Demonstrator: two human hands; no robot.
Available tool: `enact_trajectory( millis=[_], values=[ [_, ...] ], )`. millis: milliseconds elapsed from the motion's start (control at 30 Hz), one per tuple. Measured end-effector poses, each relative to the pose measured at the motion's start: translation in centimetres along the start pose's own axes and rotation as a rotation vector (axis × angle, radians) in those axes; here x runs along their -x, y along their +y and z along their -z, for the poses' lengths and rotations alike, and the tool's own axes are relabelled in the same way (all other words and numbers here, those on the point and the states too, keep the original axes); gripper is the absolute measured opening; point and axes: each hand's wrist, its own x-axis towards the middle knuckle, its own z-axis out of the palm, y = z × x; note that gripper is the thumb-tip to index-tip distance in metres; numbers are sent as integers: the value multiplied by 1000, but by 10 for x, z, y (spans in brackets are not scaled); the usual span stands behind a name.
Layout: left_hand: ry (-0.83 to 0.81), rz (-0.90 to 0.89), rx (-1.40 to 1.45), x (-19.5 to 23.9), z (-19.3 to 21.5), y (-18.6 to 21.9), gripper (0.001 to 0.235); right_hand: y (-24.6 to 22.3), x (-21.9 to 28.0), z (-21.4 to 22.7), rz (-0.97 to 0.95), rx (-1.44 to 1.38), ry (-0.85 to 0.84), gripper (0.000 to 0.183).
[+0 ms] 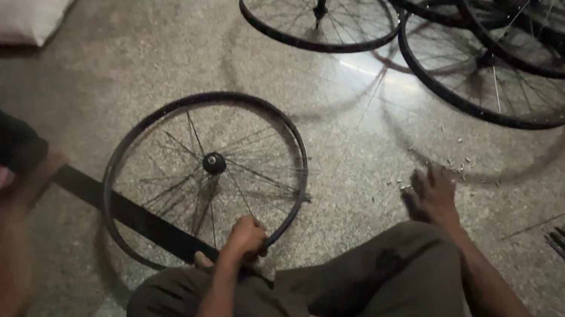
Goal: The person sits on the floor and laces a bicycle wheel by inserting spokes into the hub and rim. They repeatedly insert spokes, adjust their position, and secure them with nipples. The person also handles a separate rim and a bundle of spokes during the process.
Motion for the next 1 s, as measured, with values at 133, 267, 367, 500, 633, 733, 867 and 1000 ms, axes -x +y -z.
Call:
enact_trajectory(
  millis=[133,267,367,500,633,733,867,1000],
  values=[
    [-3,39,81,4,0,6,16,2,-2,3,198,-92,83,31],
    [24,57,220,17,3,12,10,9,-3,2,20,217,-128,14],
    [6,19,62,22,7,21,15,7,3,6,-11,236,-120,10],
    [4,27,130,20,8,23,22,4,6,15,103,352,-237,16],
    [-6,49,113,13,10,22,22,10,-7,10,-252,278,-396,37],
    [-20,37,62,9,5,22,23,30,-5,9,63,20,-18,34],
    [21,39,88,12,5,22,25,66,-14,6,-72,-81,-59,42],
    [17,67,141,15,6,29,24,79,-23,5,-695,-1066,-232,21]
  ],
)
